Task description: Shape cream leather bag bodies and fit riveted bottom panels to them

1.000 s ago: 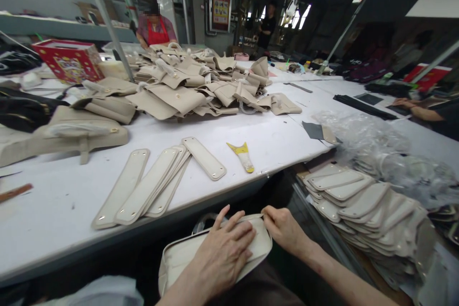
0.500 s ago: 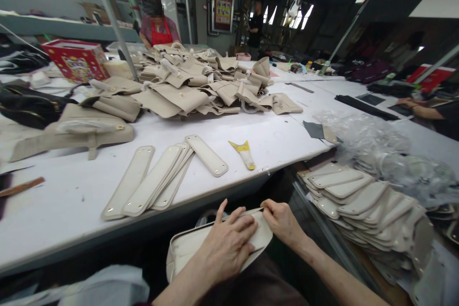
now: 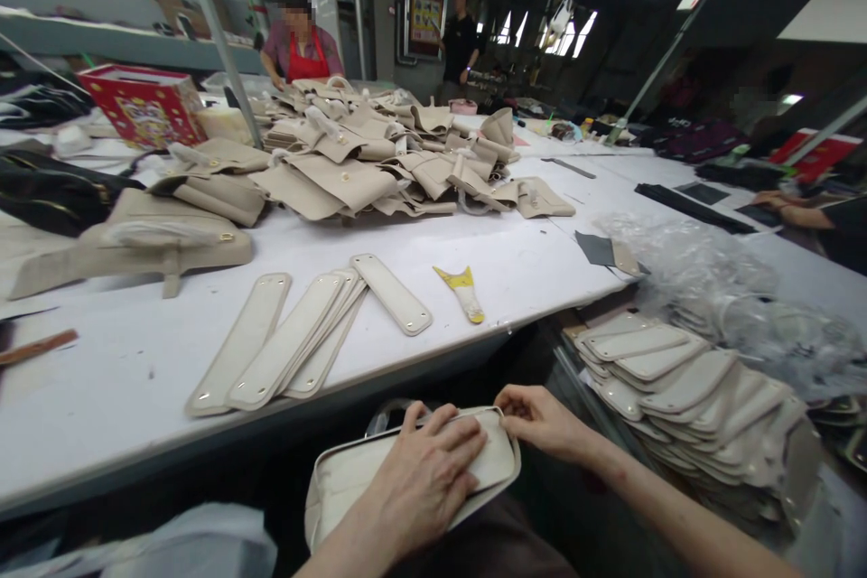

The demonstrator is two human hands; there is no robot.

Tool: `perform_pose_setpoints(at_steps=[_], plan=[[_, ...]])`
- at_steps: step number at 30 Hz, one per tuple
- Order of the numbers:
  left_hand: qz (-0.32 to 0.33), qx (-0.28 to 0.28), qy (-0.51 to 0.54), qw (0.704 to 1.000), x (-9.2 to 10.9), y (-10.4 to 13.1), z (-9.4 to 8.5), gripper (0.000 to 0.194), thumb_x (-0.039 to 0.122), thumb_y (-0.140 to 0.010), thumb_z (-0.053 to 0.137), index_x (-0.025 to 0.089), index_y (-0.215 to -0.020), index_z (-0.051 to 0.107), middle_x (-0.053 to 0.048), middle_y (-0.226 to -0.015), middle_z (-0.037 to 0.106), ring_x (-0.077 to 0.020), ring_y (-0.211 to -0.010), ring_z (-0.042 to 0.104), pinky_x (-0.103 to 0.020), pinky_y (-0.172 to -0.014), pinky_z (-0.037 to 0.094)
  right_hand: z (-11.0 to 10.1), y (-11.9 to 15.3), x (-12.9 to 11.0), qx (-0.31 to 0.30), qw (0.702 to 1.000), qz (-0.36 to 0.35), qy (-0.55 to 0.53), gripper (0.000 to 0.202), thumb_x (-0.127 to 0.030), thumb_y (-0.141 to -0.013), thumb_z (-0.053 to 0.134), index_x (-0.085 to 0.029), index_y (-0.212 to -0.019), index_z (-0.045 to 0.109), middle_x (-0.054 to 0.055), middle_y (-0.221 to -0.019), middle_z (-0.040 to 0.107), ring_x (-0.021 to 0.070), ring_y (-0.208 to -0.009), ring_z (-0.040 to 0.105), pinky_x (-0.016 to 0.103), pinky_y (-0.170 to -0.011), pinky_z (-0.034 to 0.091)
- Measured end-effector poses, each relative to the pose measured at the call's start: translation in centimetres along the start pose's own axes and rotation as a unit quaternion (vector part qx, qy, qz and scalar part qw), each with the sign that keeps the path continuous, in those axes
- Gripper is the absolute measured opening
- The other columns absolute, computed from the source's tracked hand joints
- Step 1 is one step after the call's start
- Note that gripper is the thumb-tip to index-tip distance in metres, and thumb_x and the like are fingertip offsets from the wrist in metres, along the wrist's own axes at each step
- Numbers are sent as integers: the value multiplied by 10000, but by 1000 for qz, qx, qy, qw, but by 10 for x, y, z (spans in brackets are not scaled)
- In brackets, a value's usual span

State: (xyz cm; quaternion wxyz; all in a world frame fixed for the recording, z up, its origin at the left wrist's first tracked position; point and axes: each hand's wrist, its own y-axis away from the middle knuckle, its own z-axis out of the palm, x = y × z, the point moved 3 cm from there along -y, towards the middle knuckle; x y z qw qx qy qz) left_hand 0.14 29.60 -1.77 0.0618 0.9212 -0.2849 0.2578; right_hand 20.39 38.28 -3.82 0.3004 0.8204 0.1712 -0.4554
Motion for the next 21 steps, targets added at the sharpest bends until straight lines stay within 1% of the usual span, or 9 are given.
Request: perform_pose_setpoints(at_steps=[2, 4, 6, 8, 9, 11, 16, 18, 21], plan=[[-1, -4, -2, 1000, 0, -1, 0, 407, 486, -1017, 308, 369, -1393, 412, 65, -1429, 526, -220, -1345, 372, -482, -1072, 190, 0, -4, 5, -48, 997, 22, -55, 198, -230, -743, 568, -134, -911, 611, -4, -689, 577, 141, -598, 536, 238, -525, 412], [-2, -8, -5, 1000, 0, -1, 0, 415, 488, -1017, 308, 371, -1405, 398, 72, -1436, 517, -214, -1340, 372, -467, -1075, 181, 0, -7, 6, -71, 995, 29, -62, 229, -240, -761, 545, -134, -952, 613, -7, -672, 585, 145, -568, 549, 240, -502, 424], [-4, -12, -6, 1000, 0, -1, 1, 420, 486, -1019, 304, 372, -1414, 390, 80, -1436, 514, -205, -1333, 374, -448, -1077, 173, -1, -10, 3, -57, 998, 6, -7, 213, -223, -792, 524, -142, -949, 642, -15, -650, 583, 131, -553, 535, 225, -497, 396], [-4, -13, -4, 1000, 0, -1, 1, 427, 484, -1020, 301, 373, -1425, 379, 88, -1439, 510, -197, -1332, 369, -428, -1080, 165, -4, -13, -6, -37, 994, -50, 92, 201, -195, -819, 507, -147, -907, 682, -17, -633, 589, 111, -547, 508, 215, -503, 353], [-4, -14, -2, 1000, 1, -1, 1, 430, 485, -1021, 301, 372, -1429, 375, 92, -1443, 506, -195, -1334, 364, -419, -1081, 162, -5, -15, -11, -38, 986, -82, 140, 207, -179, -825, 504, -147, -887, 699, -15, -636, 600, 104, -551, 502, 215, -510, 339], [-2, -14, -1, 1000, 1, -1, 1, 431, 484, -1021, 302, 372, -1430, 376, 99, -1450, 500, -193, -1338, 357, -410, -1080, 156, -8, -18, -20, -73, 967, -128, 207, 220, -153, -829, 503, -142, -875, 717, -8, -648, 623, 96, -557, 502, 212, -519, 328], [-3, -9, -1, 1000, 1, -3, 0, 417, 479, -1021, 315, 380, -1418, 394, 113, -1447, 504, -186, -1325, 370, -400, -1076, 148, -17, -27, -35, -183, 936, -143, 263, 250, -136, -866, 463, -132, -875, 712, 0, -604, 645, 93, -514, 555, 180, -486, 337], [-2, -10, -2, 1000, 1, -3, 0, 416, 475, -1022, 318, 385, -1423, 387, 118, -1446, 505, -181, -1326, 369, -395, -1076, 145, -17, -29, -40, -193, 923, -156, 293, 231, -119, -851, 474, -132, -842, 704, 19, -615, 663, 108, -526, 575, 196, -491, 327], [3, -16, -9, 1000, -1, -4, 2, 416, 470, -1025, 313, 395, -1429, 378, 123, -1447, 502, -178, -1336, 360, -392, -1079, 134, -12, -31, -43, -160, 885, -195, 392, 148, -121, -804, 533, -127, -755, 672, 70, -639, 684, 159, -558, 594, 260, -508, 275]])
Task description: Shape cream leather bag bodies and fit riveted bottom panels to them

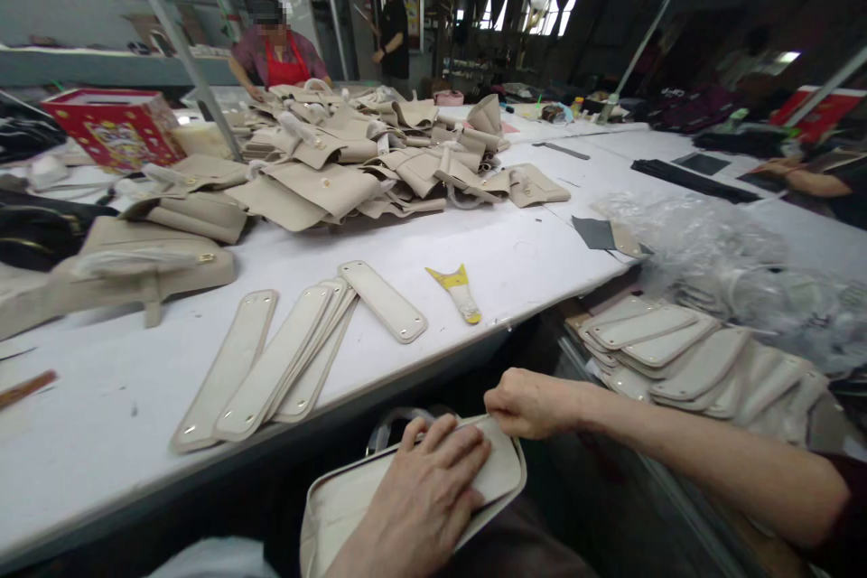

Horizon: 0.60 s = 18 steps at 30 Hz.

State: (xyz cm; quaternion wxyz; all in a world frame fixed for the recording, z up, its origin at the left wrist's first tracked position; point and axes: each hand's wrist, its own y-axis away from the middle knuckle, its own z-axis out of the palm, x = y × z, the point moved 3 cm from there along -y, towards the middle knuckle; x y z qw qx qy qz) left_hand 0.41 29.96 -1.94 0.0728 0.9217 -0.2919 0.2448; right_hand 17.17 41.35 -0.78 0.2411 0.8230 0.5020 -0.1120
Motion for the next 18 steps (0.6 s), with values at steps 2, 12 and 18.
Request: perform_pose_setpoints(at_steps=[2, 12, 18], plan=[[3, -4, -5, 1000, -1, -1, 2, 423, 466, -1026, 310, 400, -1440, 363, 126, -1459, 489, -181, -1351, 344, -390, -1084, 119, 5, -3, -2, 18, 996, -4, 90, 99, -137, -790, 558, -125, -756, 650, 94, -661, 694, 190, -571, 612, 291, -517, 245], [45, 25, -59, 997, -2, -4, 1, 437, 389, -1010, 402, 384, -1447, 376, 132, -1417, 528, -189, -1413, 283, -381, -1150, -192, 40, 10, -7, 207, 968, 136, 44, 176, -114, -885, 409, -140, -835, 576, 56, -751, 638, 170, -677, 596, 290, -622, 350], [42, 23, -80, 996, 0, -4, 1, 404, 396, -1019, 372, 372, -1419, 421, 122, -1411, 539, -198, -1417, 285, -381, -1147, -201, 37, 27, -8, 231, 928, 143, -256, 232, -262, -943, 437, -163, -798, 588, -8, -705, 567, 127, -654, 504, 240, -604, 370]])
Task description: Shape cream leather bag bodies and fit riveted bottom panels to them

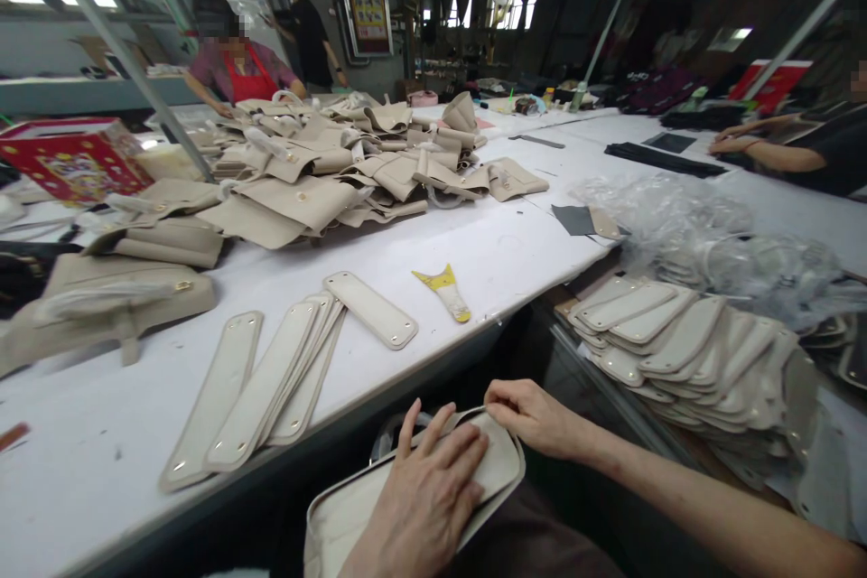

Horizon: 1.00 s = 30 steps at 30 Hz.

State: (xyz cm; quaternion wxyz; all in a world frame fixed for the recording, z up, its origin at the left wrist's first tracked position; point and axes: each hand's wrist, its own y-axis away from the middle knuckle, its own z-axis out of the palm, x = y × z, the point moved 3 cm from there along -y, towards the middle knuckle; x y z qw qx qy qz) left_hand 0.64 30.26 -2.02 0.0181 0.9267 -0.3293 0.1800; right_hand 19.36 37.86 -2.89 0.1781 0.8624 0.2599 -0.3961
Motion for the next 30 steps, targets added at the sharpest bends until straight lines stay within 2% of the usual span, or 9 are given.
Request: perform_pose_setpoints(at_steps=[3, 6, 9, 12, 16, 20, 23, 26, 30], plan=[[-16, -20, 0, 1000, 0, 0, 1, 420, 405, -1026, 337, 379, -1443, 376, 106, -1456, 501, -199, -1425, 275, -414, -1163, -41, -2, -9, 1, -36, 999, 29, -26, 182, -306, -897, 538, -164, -815, 615, -25, -674, 545, 119, -622, 483, 228, -560, 351], [-37, -30, 2, 999, 0, 1, 3, 431, 408, -1032, 293, 403, -1462, 329, 102, -1477, 480, -213, -1398, 315, -462, -1118, 123, 1, -24, -3, -46, 996, -64, 39, 124, -225, -843, 573, -172, -877, 680, 6, -802, 593, 130, -713, 530, 239, -658, 386], [-47, -35, 0, 998, 1, 1, 3, 411, 412, -1035, 273, 418, -1437, 359, 105, -1431, 527, -214, -1351, 365, -472, -1083, 171, 10, -37, -4, -76, 987, -132, 42, 161, -204, -840, 548, -165, -798, 698, 23, -813, 595, 131, -720, 524, 250, -685, 382], [-46, -28, -8, 999, 3, 0, 4, 402, 408, -1033, 291, 393, -1424, 384, 96, -1421, 534, -209, -1324, 382, -452, -1063, 194, 21, -47, 0, -49, 994, -99, 20, 200, -186, -811, 547, -141, -633, 626, 0, -673, 540, 117, -636, 472, 251, -619, 344], [-32, -25, -33, 999, 4, -4, 3, 396, 376, -1024, 342, 336, -1413, 407, 50, -1392, 557, -224, -1272, 420, -446, -1033, 239, 28, -49, 8, 21, 999, -2, -32, 239, -217, -841, 520, -124, -650, 630, -20, -584, 507, 109, -580, 451, 238, -547, 316], [14, -70, -28, 997, 3, -18, -6, 293, 320, -1008, 422, 282, -1285, 506, 11, -1272, 607, -196, -1108, 514, -384, -886, 354, 17, -30, 15, 9, 994, 45, -95, 301, -374, -856, 589, -129, -699, 663, -5, -667, 586, 128, -667, 518, 230, -615, 385], [39, -105, -21, 994, 1, -31, -13, 183, 291, -1006, 436, 246, -1122, 570, 4, -1116, 636, -175, -960, 547, -351, -769, 372, 10, -4, 19, 6, 985, 101, -140, 495, -522, -951, 417, -120, -813, 669, 16, -703, 586, 137, -664, 520, 229, -580, 403], [63, -117, -31, 991, 1, -41, -16, 134, 236, -999, 449, 223, -1003, 582, 5, -1008, 631, -163, -862, 542, -337, -725, 363, 16, 25, 20, 29, 979, 155, -128, 459, -530, -939, 464, -125, -845, 658, 12, -705, 581, 132, -637, 499, 221, -530, 351], [76, -106, -44, 991, 3, -46, -14, 155, 181, -977, 462, 229, -1087, 561, 2, -989, 615, -168, -834, 527, -344, -730, 353, 32, 49, 15, 67, 979, 179, -78, 331, -454, -910, 569, -153, -788, 636, -7, -694, 597, 127, -630, 488, 235, -536, 298]])
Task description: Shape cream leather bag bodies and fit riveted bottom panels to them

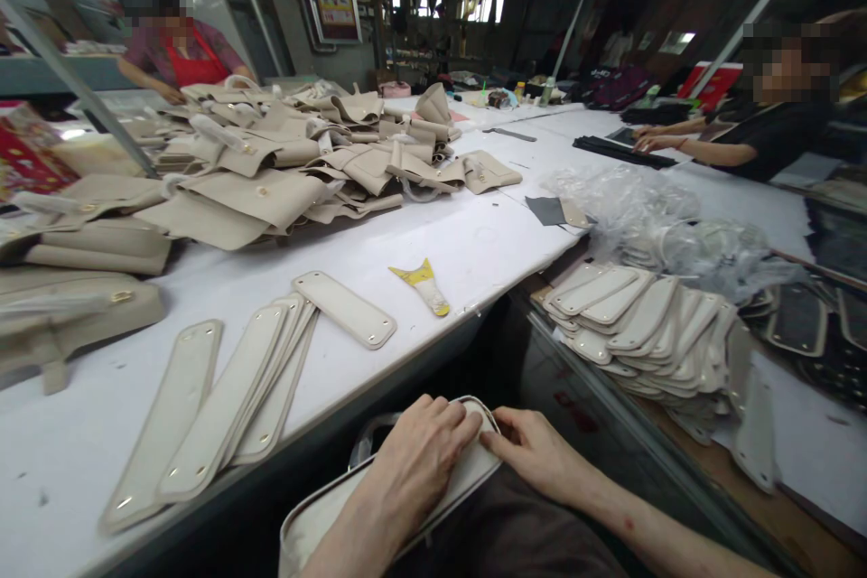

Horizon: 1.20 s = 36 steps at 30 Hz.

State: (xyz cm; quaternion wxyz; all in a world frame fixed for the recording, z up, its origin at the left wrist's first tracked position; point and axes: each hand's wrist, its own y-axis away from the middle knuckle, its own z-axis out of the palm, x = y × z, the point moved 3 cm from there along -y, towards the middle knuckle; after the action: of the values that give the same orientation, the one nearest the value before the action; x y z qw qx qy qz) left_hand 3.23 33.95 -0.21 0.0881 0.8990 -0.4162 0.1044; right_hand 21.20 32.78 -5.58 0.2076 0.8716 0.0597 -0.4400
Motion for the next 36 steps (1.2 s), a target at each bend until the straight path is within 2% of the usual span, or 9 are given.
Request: perform_pose_setpoints(at_steps=[6, 12, 17, 22, 28, 33, 36], plan=[[-29, 8, 3, 1000, 6, -1, 7, 196, 210, -962, 462, 254, -1130, 551, -23, -1003, 590, -200, -863, 514, -377, -758, 342, 6, 1, 9, 9, 999, -3, -52, 457, -489, -981, 426, -159, -692, 554, -22, -627, 511, 116, -590, 447, 240, -525, 292], [-64, 34, -7, 997, 13, -2, 11, 122, 283, -972, 463, 251, -1056, 545, -17, -1007, 576, -215, -892, 500, -396, -793, 342, 9, 1, 17, 52, 997, -28, -42, 506, -494, -1001, 362, -176, -621, 466, -30, -552, 433, 105, -518, 390, 259, -506, 270], [-69, 38, -22, 997, 14, -4, 10, 139, 297, -964, 488, 249, -1076, 552, -26, -1004, 589, -220, -896, 502, -403, -793, 330, 8, 6, 11, 91, 994, -64, 10, 435, -426, -1014, 350, -189, -673, 482, -18, -588, 482, 115, -521, 444, 278, -540, 289], [-61, 37, -31, 997, 13, -6, 5, 160, 273, -986, 438, 248, -1079, 566, -27, -1003, 599, -218, -898, 502, -411, -790, 320, 5, 11, 1, 85, 992, -82, 43, 395, -365, -1017, 348, -194, -703, 516, 2, -623, 549, 133, -550, 510, 284, -570, 316], [-48, 20, -4, 999, 12, -11, -5, 148, 194, -960, 448, 231, -973, 591, -34, -964, 587, -213, -891, 503, -389, -751, 335, 8, 17, -6, 92, 993, -76, 13, 351, -345, -1010, 378, -184, -829, 631, 32, -729, 654, 162, -631, 592, 278, -627, 381], [-29, 27, 0, 999, 13, -19, -13, 125, 178, -910, 488, 214, -870, 601, -48, -958, 568, -225, -908, 506, -401, -763, 379, 6, 19, -7, 89, 995, -48, -21, 288, -351, -975, 458, -185, -877, 672, 25, -746, 679, 169, -645, 591, 273, -604, 380], [-17, 40, 49, 998, 8, -24, -13, 106, 191, -887, 513, 207, -831, 602, -48, -1006, 574, -218, -940, 522, -391, -809, 416, 7, 18, -4, 84, 995, -36, -34, 273, -355, -956, 490, -178, -907, 692, 23, -739, 680, 165, -636, 575, 271, -577, 364]])
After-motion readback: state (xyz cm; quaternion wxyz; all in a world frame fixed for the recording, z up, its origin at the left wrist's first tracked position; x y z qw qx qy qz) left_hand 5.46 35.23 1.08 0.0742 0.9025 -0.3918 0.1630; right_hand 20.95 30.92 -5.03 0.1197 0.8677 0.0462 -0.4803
